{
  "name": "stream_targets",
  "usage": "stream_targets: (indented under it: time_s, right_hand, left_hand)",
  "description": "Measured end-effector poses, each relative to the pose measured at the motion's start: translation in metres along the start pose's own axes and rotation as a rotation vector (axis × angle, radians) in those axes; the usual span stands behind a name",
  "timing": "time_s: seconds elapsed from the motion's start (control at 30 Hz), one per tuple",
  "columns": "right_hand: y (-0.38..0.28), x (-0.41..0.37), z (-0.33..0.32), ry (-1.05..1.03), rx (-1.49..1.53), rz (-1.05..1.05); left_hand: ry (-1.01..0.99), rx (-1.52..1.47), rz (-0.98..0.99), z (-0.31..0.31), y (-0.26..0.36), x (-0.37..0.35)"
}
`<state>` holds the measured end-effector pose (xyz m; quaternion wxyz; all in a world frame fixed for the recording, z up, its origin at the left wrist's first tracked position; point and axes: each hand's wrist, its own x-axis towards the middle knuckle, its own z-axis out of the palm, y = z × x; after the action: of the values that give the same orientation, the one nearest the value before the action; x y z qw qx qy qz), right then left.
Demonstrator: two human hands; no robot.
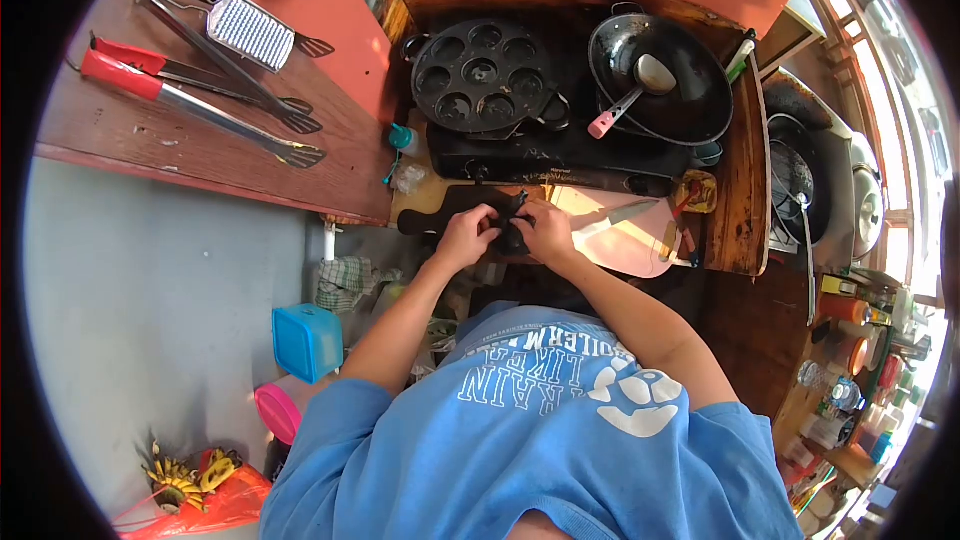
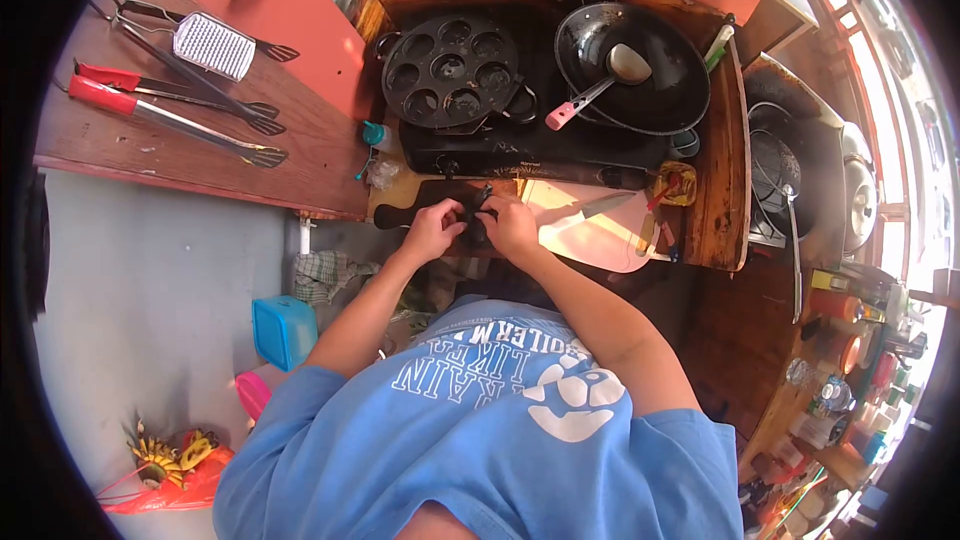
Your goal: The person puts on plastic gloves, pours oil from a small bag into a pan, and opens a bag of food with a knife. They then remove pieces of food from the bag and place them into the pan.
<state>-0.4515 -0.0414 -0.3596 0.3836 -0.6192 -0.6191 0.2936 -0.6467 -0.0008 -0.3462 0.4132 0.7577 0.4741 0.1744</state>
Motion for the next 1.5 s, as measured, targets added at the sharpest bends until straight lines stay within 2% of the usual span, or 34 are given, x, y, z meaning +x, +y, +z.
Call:
stream_targets:
  time_s: [0.07, 0.2, 0.27, 0.3, 0.37, 0.4, 0.5, 0.53, 0.6, 0.77, 0.83, 0.87, 0.93, 1.07, 1.13, 1.23, 1.33, 1.47, 1.5]
  right_hand:
    - [0.0, -0.001, 0.001, 0.019, -0.002, 0.018]
    - [-0.004, 0.002, -0.002, 0.062, -0.056, -0.029]
    - [-0.005, 0.003, -0.003, 0.056, -0.08, -0.016]
    - [-0.003, 0.003, -0.004, 0.071, -0.078, 0.009]
    - [0.0, 0.003, -0.005, 0.088, -0.077, 0.042]
    - [0.004, 0.006, -0.007, 0.09, -0.032, 0.04]
    - [0.004, 0.008, -0.005, 0.078, 0.02, 0.026]
    - [0.002, 0.009, -0.004, 0.066, 0.028, 0.006]
    - [-0.001, 0.01, -0.002, 0.094, 0.029, 0.033]
    - [-0.025, 0.01, -0.009, 0.243, -0.087, 0.045]
    - [-0.041, 0.009, -0.016, 0.026, -0.117, 0.001]
    - [-0.036, 0.01, -0.012, 0.028, -0.117, 0.002]
    - [-0.02, 0.012, 0.0, -0.109, -0.297, 0.066]
    - [-0.022, 0.013, -0.007, -0.12, -0.244, 0.168]
    - [-0.029, 0.006, -0.01, -0.103, -0.148, 0.206]
    - [-0.029, 0.003, -0.008, -0.063, -0.119, 0.243]
    - [-0.031, 0.005, -0.009, -0.026, -0.143, 0.181]
    - [-0.025, 0.008, -0.006, -0.003, -0.118, 0.195]
    - [-0.026, 0.008, -0.006, -0.045, -0.159, 0.133]
  left_hand:
    - [0.103, -0.021, 0.041, 0.006, 0.0, 0.008]
    - [0.038, 0.02, 0.058, -0.004, -0.002, 0.015]
    - [-0.086, -0.09, -0.017, -0.014, -0.002, 0.014]
    - [-0.089, -0.092, -0.015, -0.012, -0.014, 0.015]
    - [0.008, -0.366, -0.074, -0.008, -0.028, 0.016]
    - [0.001, -0.366, -0.076, -0.007, -0.026, 0.015]
    - [0.028, -0.106, 0.097, -0.005, -0.002, 0.013]
    - [0.029, -0.106, 0.097, 0.0, -0.003, 0.015]
    - [0.165, -0.07, 0.127, 0.008, -0.005, 0.021]
    - [0.184, -0.049, 0.121, 0.01, -0.014, 0.022]
    - [0.207, -0.064, 0.091, 0.011, -0.015, 0.019]
    - [0.205, -0.064, 0.092, 0.01, -0.013, 0.018]
    - [0.144, -0.09, 0.085, 0.006, -0.007, 0.016]
    - [0.101, -0.096, 0.092, -0.005, -0.015, 0.016]
    - [0.088, -0.094, 0.195, -0.007, -0.018, 0.016]
    - [0.081, -0.152, 0.136, -0.009, -0.019, 0.016]
    - [0.077, -0.208, 0.06, -0.007, -0.028, 0.014]
    - [0.143, -0.208, 0.088, -0.009, -0.028, 0.011]
    - [0.144, -0.207, 0.07, -0.009, -0.023, 0.011]
